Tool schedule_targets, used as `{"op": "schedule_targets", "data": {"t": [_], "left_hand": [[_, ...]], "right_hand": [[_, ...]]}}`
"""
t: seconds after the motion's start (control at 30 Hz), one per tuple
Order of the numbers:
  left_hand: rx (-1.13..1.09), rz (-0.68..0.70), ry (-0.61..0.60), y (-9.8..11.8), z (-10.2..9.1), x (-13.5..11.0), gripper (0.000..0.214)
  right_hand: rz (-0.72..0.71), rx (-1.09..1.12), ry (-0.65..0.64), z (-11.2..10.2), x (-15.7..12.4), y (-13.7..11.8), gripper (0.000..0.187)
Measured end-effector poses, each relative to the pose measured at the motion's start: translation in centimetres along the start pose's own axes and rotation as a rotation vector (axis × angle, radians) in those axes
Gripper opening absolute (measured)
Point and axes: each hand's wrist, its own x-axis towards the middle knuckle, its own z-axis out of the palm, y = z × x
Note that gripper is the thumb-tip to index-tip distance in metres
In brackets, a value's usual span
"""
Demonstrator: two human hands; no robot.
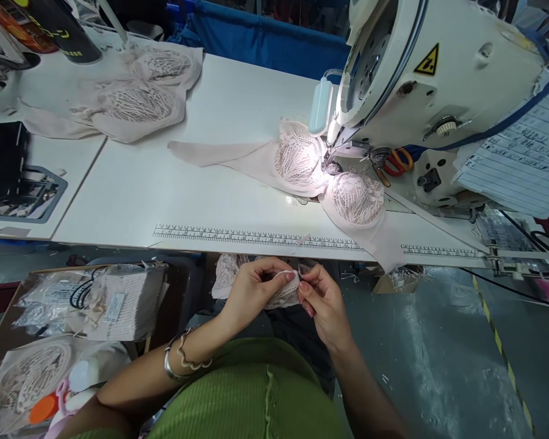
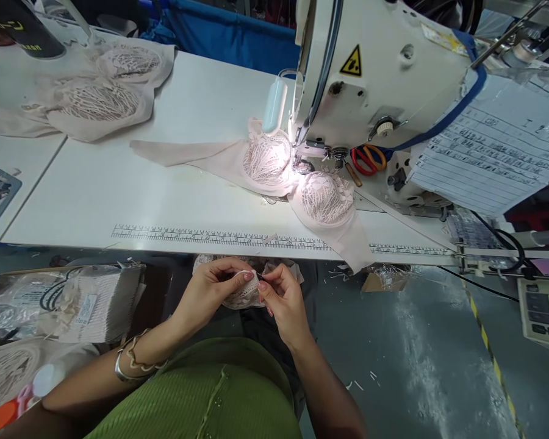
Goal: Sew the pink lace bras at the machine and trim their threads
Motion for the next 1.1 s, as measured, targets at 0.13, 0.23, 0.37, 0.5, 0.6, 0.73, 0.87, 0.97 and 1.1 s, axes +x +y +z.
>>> {"op": "schedule_targets", "data": {"t": [0.13,0.23,0.37,0.5,0.6,0.73,0.87,0.97,1.1], "left_hand": [[0.041,0.023,0.011,0.2,0.0,-0.1,0.015],[0.064,0.031,0.018,0.4,0.0,-0.1,0.015],[0.090,0.036,0.026,0.5,0.0,-0.2,0.016],[0.106,0.039,0.024,0.4,0.0,-0.3,0.016],[0.098,0.031,0.022,0.4,0.0,-0.3,0.017],[0.090,-0.001,0.009,0.6,0.0,-0.3,0.018],[0.098,-0.040,-0.024,0.7,-0.1,-0.3,0.019],[0.097,-0.042,-0.036,0.5,-0.2,-0.3,0.020],[0.085,-0.027,-0.051,0.2,-0.3,-0.3,0.019]], "right_hand": [[-0.024,-0.014,-0.013,-0.1,-0.1,-0.1,0.034],[-0.028,-0.030,-0.034,-0.2,-0.2,-0.3,0.033],[-0.007,-0.022,-0.042,-0.2,0.0,-0.5,0.034],[0.023,0.043,-0.039,0.0,0.2,-0.5,0.035],[0.062,0.087,-0.049,0.0,0.1,-0.6,0.036],[0.005,0.036,-0.031,-1.0,0.2,-1.3,0.033],[-0.068,-0.241,-0.163,-2.5,0.8,-3.6,0.031],[-0.011,-0.433,-0.318,-2.9,1.3,-5.8,0.026],[0.024,-0.536,-0.386,-2.4,1.6,-7.5,0.019]]}}
